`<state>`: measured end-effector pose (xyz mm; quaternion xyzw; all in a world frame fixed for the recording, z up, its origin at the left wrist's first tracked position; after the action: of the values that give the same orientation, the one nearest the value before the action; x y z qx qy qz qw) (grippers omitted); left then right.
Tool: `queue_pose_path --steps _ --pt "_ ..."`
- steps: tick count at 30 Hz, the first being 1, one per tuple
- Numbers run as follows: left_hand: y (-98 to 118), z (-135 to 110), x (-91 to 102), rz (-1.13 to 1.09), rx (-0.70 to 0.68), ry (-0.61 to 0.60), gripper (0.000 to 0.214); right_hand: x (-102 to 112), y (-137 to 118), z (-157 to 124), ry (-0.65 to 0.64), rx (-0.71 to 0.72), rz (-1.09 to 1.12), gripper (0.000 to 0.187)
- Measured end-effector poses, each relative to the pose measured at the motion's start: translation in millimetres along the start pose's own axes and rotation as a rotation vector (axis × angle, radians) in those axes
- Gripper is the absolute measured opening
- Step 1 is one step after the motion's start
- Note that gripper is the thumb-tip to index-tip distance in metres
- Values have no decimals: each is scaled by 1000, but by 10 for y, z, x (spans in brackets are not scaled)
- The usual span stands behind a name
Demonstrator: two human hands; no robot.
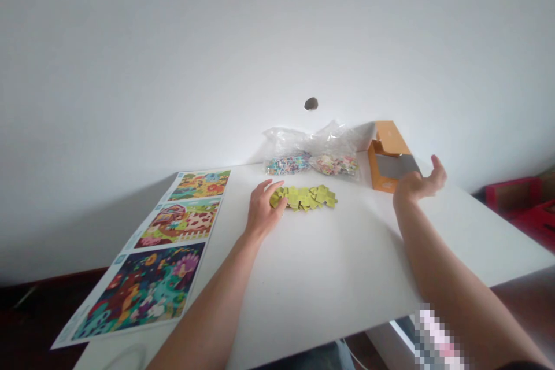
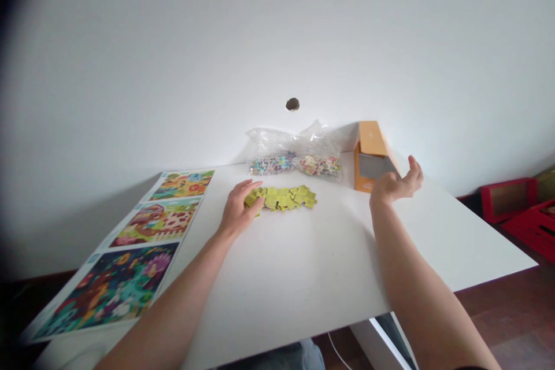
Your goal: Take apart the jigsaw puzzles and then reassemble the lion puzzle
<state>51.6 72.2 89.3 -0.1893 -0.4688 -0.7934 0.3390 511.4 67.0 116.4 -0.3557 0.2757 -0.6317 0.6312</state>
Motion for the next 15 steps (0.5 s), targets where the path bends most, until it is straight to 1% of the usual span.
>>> queue_pose_path --steps 2,3,4,5,6,7,8,9,11,12,13,15 --pt "62 -2 27 45 -35 11 40 103 -301 -78 -18 153 -5 74" --pt "80 -2 36 66 -43 19 39 143 -470 -148 -37 244 18 74" --pt "81 -1 40 85 -40 27 38 158 -638 -244 -77 335 59 68" --pt "64 1 37 106 -23 32 39 133 -793 -370 -154 415 110 57" --pt "27 1 31 131 9 36 42 68 -941 -536 -269 489 172 45" --pt "-28 -2 28 163 57 41 47 -71 -1081 -767 -464 562 218 36" --pt "-92 -11 28 201 114 47 53 -223 -1179 -1045 -672 616 224 32" --pt "-152 -23 26 241 168 47 58 -363 -1217 -1324 -853 636 179 32" --pt "-232 -48 4 315 234 25 60 -579 -1146 -1790 -1098 606 -3 46" --pt "-250 -57 -19 342 244 3 59 -649 -1095 -1990 -1191 605 -90 53" --pt "-256 -62 -49 359 240 -23 56 -688 -1075 -2171 -1269 644 -142 57" --pt "-256 -64 -104 369 215 -64 52 -713 -1053 -2403 -1360 720 -185 64"
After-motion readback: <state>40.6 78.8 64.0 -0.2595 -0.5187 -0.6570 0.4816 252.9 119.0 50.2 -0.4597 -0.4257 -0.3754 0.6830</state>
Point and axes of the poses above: each hand's wrist, its own z-axis towards the middle knuckle, its own x-axis out of the back of the hand, y = z × x, the point moved 10 cm from there along z, towards the middle knuckle, and after that the axes turned 4 degrees about -z, right-handed, at the moved point
